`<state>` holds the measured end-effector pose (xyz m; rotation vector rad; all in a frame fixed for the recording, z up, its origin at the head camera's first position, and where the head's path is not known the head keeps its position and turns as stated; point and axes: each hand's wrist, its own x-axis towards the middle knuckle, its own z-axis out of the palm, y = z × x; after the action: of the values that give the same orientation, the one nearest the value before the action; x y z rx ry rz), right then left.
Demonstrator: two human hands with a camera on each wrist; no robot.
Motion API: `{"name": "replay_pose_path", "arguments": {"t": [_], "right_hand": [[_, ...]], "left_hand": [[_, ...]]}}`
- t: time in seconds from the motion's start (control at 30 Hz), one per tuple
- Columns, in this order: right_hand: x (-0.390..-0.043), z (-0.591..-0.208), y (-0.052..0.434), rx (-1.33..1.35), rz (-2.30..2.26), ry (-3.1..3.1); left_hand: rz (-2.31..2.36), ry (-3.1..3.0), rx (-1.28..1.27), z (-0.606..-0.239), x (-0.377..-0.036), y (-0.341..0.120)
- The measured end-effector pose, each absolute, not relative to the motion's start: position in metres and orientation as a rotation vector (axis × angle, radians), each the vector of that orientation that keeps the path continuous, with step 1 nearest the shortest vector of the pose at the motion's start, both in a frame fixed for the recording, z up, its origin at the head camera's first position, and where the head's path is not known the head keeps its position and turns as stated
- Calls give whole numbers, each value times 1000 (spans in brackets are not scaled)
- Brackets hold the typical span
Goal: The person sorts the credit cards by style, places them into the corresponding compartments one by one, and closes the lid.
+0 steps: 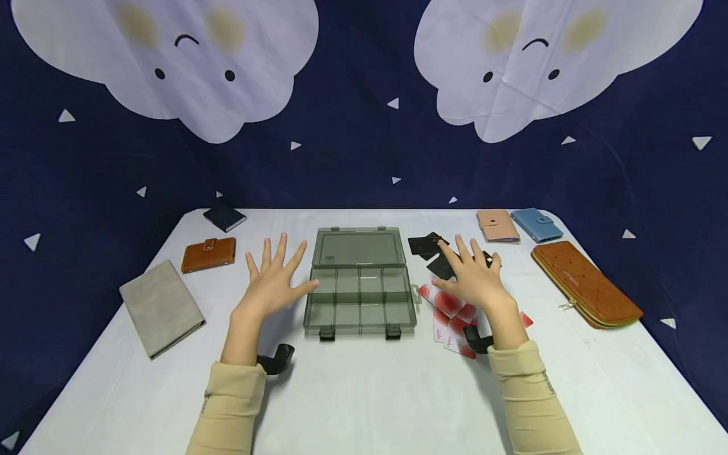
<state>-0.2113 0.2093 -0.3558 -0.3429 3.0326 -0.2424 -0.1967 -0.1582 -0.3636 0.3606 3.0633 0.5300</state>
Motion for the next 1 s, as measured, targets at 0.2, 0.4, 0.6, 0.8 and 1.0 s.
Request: {"name": "replay_pose_path", "arguments": {"t": [0.2, 0.4, 0.6, 0.8, 1.0], "right_hand": [[-211, -357, 209, -345, -230, 3015], [-209, -360, 209, -352, -238, 3010], [-209, -363, 210, -348, -248, 3012], [-218, -363, 212, -368, -246, 2996], [-253, -364, 214, -444, -271, 2994]], "left_hand": [[539, 3060, 362, -365, -196, -158], [559, 3055, 363, -366, -195, -159], [579, 3052, 371, -366, -195, -159], [731, 2994, 384, -366, -198, -159], [1095, 2745, 363, -376, -206, -165]]}}
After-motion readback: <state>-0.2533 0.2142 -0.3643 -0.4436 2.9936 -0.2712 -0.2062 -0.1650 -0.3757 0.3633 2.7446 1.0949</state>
